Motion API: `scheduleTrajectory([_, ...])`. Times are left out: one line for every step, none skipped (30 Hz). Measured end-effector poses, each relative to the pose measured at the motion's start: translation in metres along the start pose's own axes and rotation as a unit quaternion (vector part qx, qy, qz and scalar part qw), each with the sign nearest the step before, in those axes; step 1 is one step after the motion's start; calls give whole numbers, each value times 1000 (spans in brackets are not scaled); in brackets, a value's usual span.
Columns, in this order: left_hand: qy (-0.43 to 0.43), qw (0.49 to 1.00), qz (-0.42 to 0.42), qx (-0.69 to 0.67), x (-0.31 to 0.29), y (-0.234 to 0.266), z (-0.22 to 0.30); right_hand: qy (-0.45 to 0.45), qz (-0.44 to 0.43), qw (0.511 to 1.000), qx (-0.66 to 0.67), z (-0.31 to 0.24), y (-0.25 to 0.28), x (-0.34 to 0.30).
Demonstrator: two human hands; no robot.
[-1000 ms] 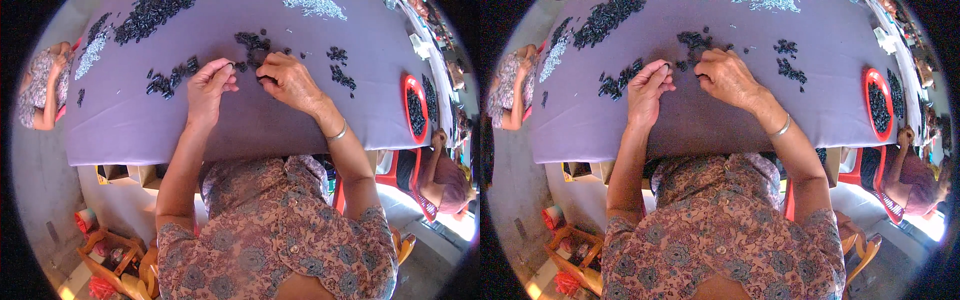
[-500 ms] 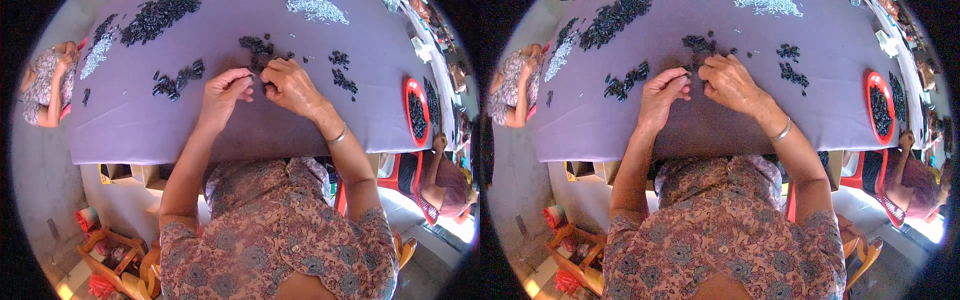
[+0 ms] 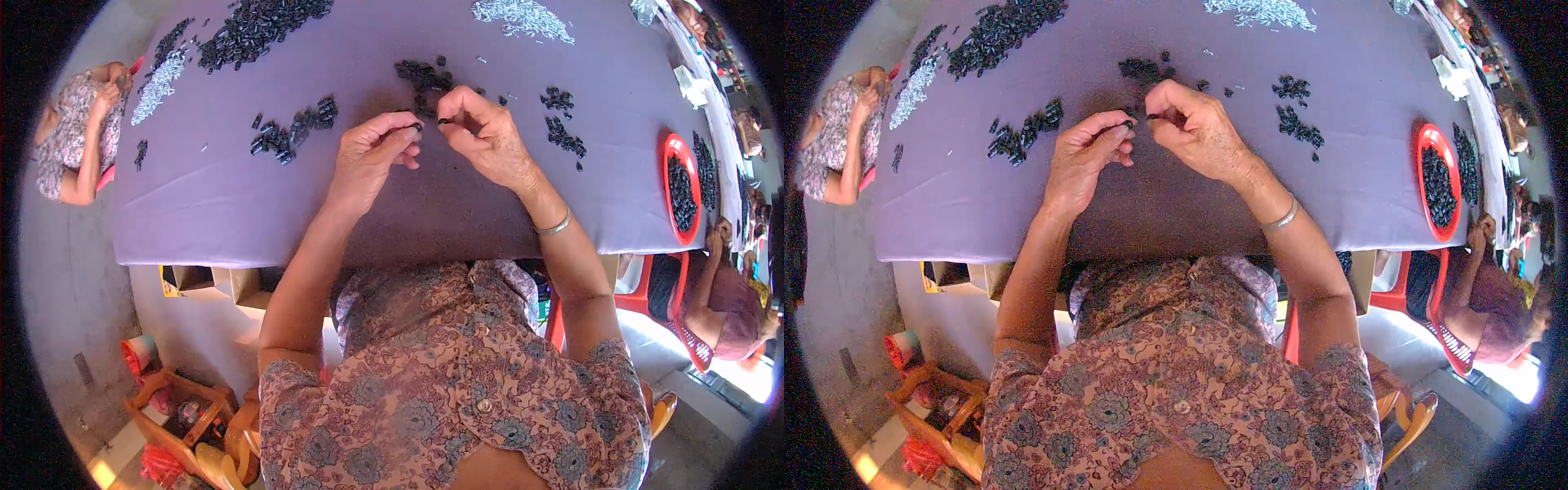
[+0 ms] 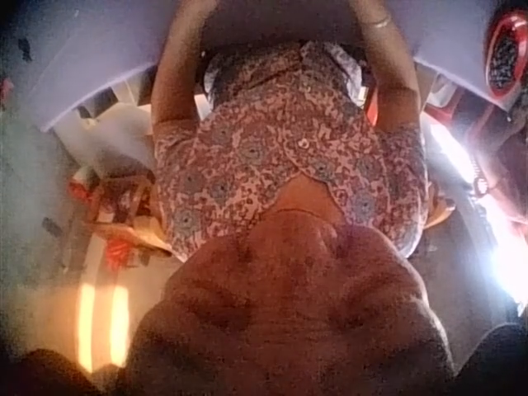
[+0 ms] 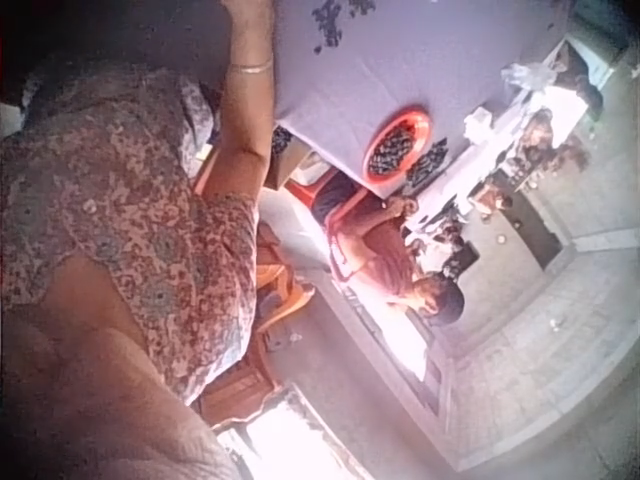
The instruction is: The person assembles small black plastic components by hand at a table.
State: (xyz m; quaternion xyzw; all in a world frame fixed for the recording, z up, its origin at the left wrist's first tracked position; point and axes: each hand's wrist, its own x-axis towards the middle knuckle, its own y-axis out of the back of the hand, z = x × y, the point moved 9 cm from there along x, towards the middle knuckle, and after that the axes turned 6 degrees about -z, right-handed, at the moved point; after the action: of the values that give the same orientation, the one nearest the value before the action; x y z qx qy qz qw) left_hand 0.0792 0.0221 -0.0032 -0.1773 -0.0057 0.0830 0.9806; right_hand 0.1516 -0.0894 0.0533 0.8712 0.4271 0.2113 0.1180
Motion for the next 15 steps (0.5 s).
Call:
scheduleTrajectory([2,1000,0,-2,0,-1,0,6,3,999,43,1,1,0])
scheduleTrajectory([4,1000,0,-3,0,-2,0,6,6,999,43,1,2,-1])
scheduleTrajectory([4,1000,-2,-3,0,-2,1,4,-4,999,32,0,1,-1])
scheduleTrajectory([9,1000,6,0,-1,-1,1,3,-13,1000,21,0,0,-1])
scheduleTrajectory([15,1000,13,3,-2,0,0,3,-12,1000,21,1,0,-1])
scheduleTrajectory([14,1000,11,4,-1,1,-1,23,-3,1000,-1,-1,2,-1])
scheduleTrajectory([3,1000,19,-5,-1,4,-1,43,7,999,-23,-4,4,0])
scheduleTrajectory([-7,1000,27,-14,0,7,0,43,8,999,-24,-3,5,2])
scheduleTrajectory([-19,999,42,-22,-1,11,3,68,8,994,-81,-9,4,3])
scheduleTrajectory([-31,997,57,-30,-1,16,6,93,8,986,-137,-16,2,3])
scheduleTrajectory([-31,996,74,-43,-1,21,4,91,7,986,-136,-17,1,3])
scheduleTrajectory([-31,996,74,-44,-1,21,3,119,-10,977,-179,-24,-5,2])
scheduleTrajectory([-42,994,87,-52,-1,24,4,146,-28,964,-221,-29,-12,1])
scheduleTrajectory([-53,992,100,-60,-2,26,5,147,-26,959,-243,-27,-15,1])
scheduleTrajectory([-53,992,101,-61,-2,26,6,147,-27,958,-243,-27,-15,1])
